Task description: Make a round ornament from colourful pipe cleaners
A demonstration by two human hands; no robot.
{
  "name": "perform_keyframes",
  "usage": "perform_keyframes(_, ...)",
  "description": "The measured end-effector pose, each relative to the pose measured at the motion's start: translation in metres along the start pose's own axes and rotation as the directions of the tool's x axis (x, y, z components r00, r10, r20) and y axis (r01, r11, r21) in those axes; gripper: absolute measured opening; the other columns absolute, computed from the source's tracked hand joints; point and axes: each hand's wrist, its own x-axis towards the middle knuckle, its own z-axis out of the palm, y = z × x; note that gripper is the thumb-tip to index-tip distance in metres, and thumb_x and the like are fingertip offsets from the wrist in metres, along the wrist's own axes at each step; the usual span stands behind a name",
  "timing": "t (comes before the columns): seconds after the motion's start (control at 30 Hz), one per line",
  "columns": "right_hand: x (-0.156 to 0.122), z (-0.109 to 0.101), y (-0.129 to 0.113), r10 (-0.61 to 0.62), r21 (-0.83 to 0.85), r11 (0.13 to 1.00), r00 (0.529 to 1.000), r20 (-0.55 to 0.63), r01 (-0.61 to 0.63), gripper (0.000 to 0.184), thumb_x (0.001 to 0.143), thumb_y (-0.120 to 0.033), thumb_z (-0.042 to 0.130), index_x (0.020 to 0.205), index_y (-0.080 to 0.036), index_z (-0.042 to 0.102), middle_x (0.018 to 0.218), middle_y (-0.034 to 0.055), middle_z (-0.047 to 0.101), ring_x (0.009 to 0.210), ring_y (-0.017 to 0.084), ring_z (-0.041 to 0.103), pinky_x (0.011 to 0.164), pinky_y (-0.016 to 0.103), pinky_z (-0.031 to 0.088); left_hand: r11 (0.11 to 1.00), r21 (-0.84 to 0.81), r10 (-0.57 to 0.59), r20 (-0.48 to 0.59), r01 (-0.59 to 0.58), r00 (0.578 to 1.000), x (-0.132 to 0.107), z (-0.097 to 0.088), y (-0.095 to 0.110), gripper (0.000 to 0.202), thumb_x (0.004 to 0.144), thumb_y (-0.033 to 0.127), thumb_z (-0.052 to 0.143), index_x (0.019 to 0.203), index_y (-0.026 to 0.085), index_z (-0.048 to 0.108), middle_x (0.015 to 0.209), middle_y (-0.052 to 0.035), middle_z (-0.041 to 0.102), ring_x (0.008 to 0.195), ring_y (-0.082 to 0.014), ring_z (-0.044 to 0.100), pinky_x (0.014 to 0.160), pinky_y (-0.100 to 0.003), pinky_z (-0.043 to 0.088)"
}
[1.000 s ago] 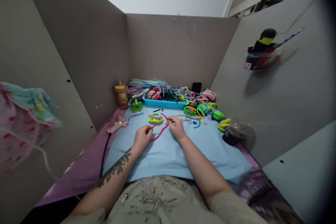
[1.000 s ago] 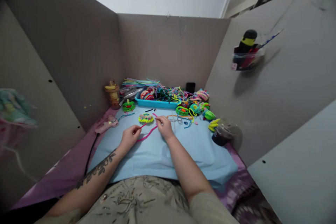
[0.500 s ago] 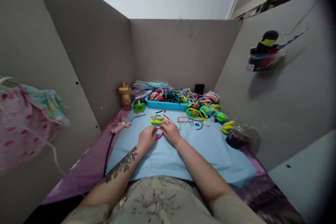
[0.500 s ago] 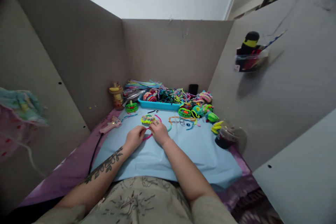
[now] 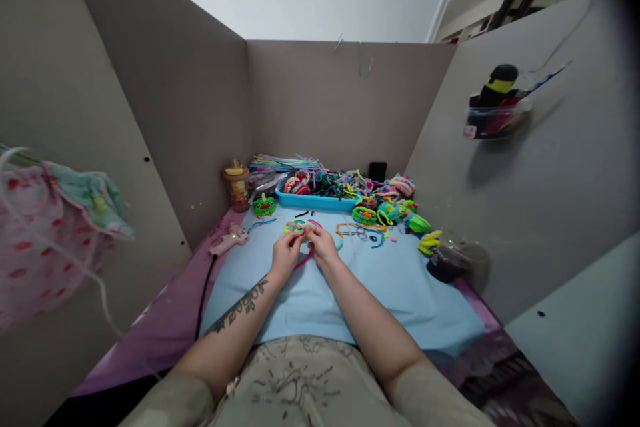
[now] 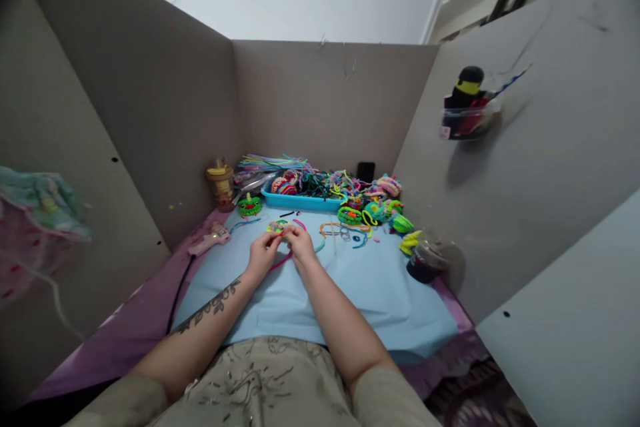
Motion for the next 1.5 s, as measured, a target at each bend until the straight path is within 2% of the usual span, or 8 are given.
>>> perform_keyframes(0.07, 0.0, -0.004, 0.0, -0.015, -0.026, 1.0, 1.0, 0.02, 0.015, 0.03, 0.066, -0.047, 0.067, 0.07, -0.018, 0.061, 0.056, -0.0023, 0.055, 0.046, 0.01, 0.041, 0.044, 0.023, 0.031, 0.999, -0.032, -0.006, -0.018, 0.005, 1.0, -0.002, -0.002, -0.002, 0.022, 0.085, 0.03, 0.052, 0.095, 0.015, 0.065, 0.09, -0.0068, 0.067, 0.079, -0.0154, 0.06, 0.075, -0.027, 0.047)
perform_keyframes(0.13, -0.003, -0.012, -0.004, -0.166, -0.18, 0.969, 0.986, 0.03, 0.169, 0.021, 0.07, -0.04, 0.065, 0.074, -0.019, 0.065, 0.066, 0.0007, 0.061, 0.057, 0.014, 0.05, 0.053, 0.025, 0.039, 1.0, -0.001, 0.001, -0.026, -0.001, 1.0, -0.002, -0.004, -0.004, 0.021, 0.085, 0.03, 0.051, 0.093, 0.016, 0.065, 0.09, -0.0066, 0.066, 0.081, -0.0158, 0.06, 0.076, -0.027, 0.047)
perform_keyframes(0.27, -0.008, -0.026, -0.012, -0.491, -0.53, 0.706, 0.864, 0.113, 0.47, 0.013, 0.078, -0.027, 0.059, 0.082, -0.021, 0.069, 0.086, 0.0052, 0.064, 0.082, 0.019, 0.057, 0.076, 0.032, 0.045, 0.994, 0.113, 0.016, -0.03, -0.012, 0.999, 0.002, -0.008, -0.01, 0.02, 0.086, 0.027, 0.047, 0.082, 0.015, 0.064, 0.081, -0.0059, 0.062, 0.079, -0.016, 0.057, 0.074, -0.027, 0.044)
perform_keyframes(0.47, -0.008, -0.028, -0.008, -0.564, -0.611, 0.495, 0.763, 0.315, 0.618, 0.014, 0.082, -0.022, 0.057, 0.089, -0.023, 0.069, 0.09, 0.0057, 0.065, 0.091, 0.021, 0.056, 0.085, 0.037, 0.044, 0.995, 0.101, -0.025, 0.034, 0.021, 0.999, 0.005, -0.002, -0.026, 0.024, 0.087, 0.027, 0.043, 0.071, 0.016, 0.056, 0.069, -0.002, 0.055, 0.071, -0.0146, 0.052, 0.067, -0.025, 0.039)
perform_keyframes(0.63, -0.009, -0.026, -0.008, -0.586, -0.565, 0.489, 0.73, 0.352, 0.665, 0.011, 0.082, -0.022, 0.06, 0.084, -0.024, 0.07, 0.083, 0.0037, 0.065, 0.086, 0.019, 0.057, 0.083, 0.036, 0.045, 0.999, 0.029, -0.03, 0.132, 0.026, 0.991, 0.005, 0.001, -0.03, 0.025, 0.085, 0.026, 0.044, 0.065, 0.016, 0.053, 0.065, -0.0008, 0.053, 0.066, -0.0142, 0.049, 0.062, -0.025, 0.037)
perform_keyframes(1.0, -0.011, -0.025, -0.009, -0.542, -0.53, 0.546, 0.756, 0.367, 0.649, 0.01, 0.08, -0.016, 0.056, 0.076, -0.021, 0.065, 0.078, 0.0024, 0.062, 0.084, 0.018, 0.057, 0.079, 0.034, 0.045, 0.999, 0.04, 0.021, 0.223, -0.031, 0.975, 0.003, 0.0, -0.02, 0.018, 0.081, 0.018, 0.047, 0.067, 0.016, 0.059, 0.069, -0.0023, 0.06, 0.07, -0.0156, 0.054, 0.067, -0.026, 0.04)
perform_keyframes(1.3, -0.012, -0.023, -0.009, -0.539, -0.562, 0.573, 0.791, 0.29, 0.596, 0.009, 0.081, -0.02, 0.056, 0.075, -0.02, 0.063, 0.077, 0.0027, 0.06, 0.077, 0.017, 0.056, 0.072, 0.03, 0.046, 0.997, 0.07, 0.022, 0.078, -0.027, 0.997, 0.0, -0.001, -0.013, 0.014, 0.083, 0.021, 0.052, 0.079, 0.017, 0.064, 0.075, -0.0029, 0.062, 0.072, -0.0153, 0.056, 0.067, -0.026, 0.042)
perform_keyframes(1.5, -0.011, -0.024, -0.004, -0.532, -0.629, 0.47, 0.768, 0.357, 0.619, 0.011, 0.081, -0.02, 0.056, 0.078, -0.02, 0.066, 0.078, 0.0039, 0.063, 0.08, 0.019, 0.057, 0.083, 0.035, 0.043, 0.977, 0.198, 0.082, 0.005, -0.082, 0.997, 0.0, -0.004, -0.013, 0.016, 0.085, 0.022, 0.052, 0.079, 0.016, 0.064, 0.076, -0.0049, 0.059, 0.075, -0.0163, 0.055, 0.069, -0.027, 0.043)
